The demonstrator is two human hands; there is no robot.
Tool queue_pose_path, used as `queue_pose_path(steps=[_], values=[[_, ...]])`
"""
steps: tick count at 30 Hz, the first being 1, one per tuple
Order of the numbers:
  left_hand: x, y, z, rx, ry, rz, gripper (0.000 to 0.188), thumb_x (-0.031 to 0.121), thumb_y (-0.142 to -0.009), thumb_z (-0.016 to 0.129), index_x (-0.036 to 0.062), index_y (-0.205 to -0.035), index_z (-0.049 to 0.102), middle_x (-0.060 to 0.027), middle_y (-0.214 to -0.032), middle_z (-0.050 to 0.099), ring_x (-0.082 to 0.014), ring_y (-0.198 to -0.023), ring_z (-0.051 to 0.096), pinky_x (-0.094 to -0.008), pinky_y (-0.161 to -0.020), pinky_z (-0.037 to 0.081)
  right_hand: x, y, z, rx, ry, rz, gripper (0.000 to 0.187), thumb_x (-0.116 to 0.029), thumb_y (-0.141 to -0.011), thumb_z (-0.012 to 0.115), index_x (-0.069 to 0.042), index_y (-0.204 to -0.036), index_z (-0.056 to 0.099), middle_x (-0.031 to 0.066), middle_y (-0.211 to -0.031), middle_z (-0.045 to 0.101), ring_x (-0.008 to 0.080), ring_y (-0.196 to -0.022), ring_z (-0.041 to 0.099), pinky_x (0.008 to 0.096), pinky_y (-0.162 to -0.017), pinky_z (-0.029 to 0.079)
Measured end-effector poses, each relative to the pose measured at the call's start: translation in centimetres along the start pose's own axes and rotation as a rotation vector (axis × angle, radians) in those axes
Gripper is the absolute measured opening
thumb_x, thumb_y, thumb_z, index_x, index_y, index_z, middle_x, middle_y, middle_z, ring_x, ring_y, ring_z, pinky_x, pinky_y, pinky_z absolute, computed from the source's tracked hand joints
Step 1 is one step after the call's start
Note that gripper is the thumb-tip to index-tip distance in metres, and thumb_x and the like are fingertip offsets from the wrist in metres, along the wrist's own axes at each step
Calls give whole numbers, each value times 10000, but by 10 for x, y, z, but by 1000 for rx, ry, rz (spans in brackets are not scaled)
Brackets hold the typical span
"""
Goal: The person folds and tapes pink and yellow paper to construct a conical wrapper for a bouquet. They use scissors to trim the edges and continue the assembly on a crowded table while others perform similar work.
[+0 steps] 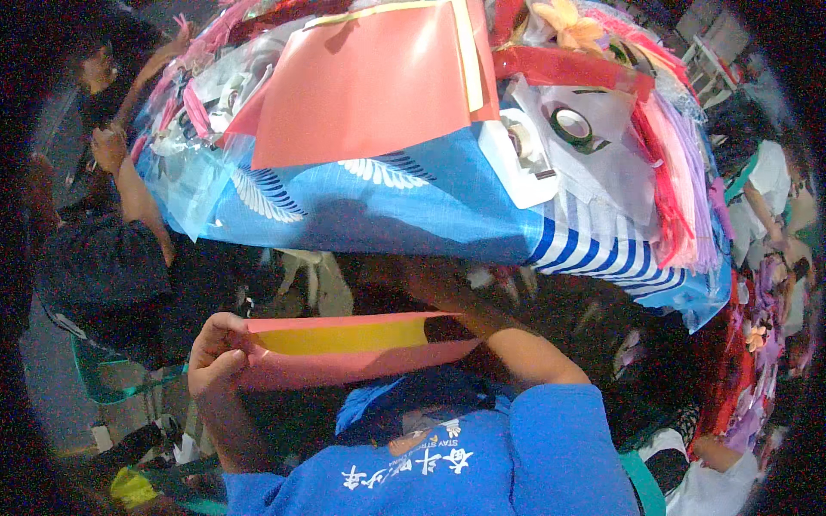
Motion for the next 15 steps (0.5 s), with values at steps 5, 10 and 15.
queue_pose_path(steps=[5,10,15], values=[[2,8,0,89,20,85,328,-46,-700,489,-10,-1024,524,-63,-927,561,-80,-719,505,-190,-623,374,17,6,5,102,-333,28,444,-373,-864,472,-49,-1165,512,219,-1175,510,381,-1081,480,442,-941,355],[-7,10,-1,54,-7,73,340,-65,-695,493,-8,-1028,534,-29,-898,548,-43,-611,411,-190,-550,314,-1,15,16,-138,-195,13,406,-326,-861,473,-46,-1152,516,225,-1144,520,384,-1076,481,439,-933,363],[-1,13,6,74,-35,109,333,-68,-692,487,-8,-1015,540,-19,-883,537,-37,-589,411,-169,-526,302,-5,24,20,-414,53,34,370,-279,-858,474,-43,-1140,521,231,-1114,530,386,-1071,482,436,-926,371]])
Point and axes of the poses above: each hand's wrist, its own y-axis away from the middle knuckle, its own z-axis out of the palm, x = y × z, the point moved 8 cm from there along -y, towards the middle knuckle
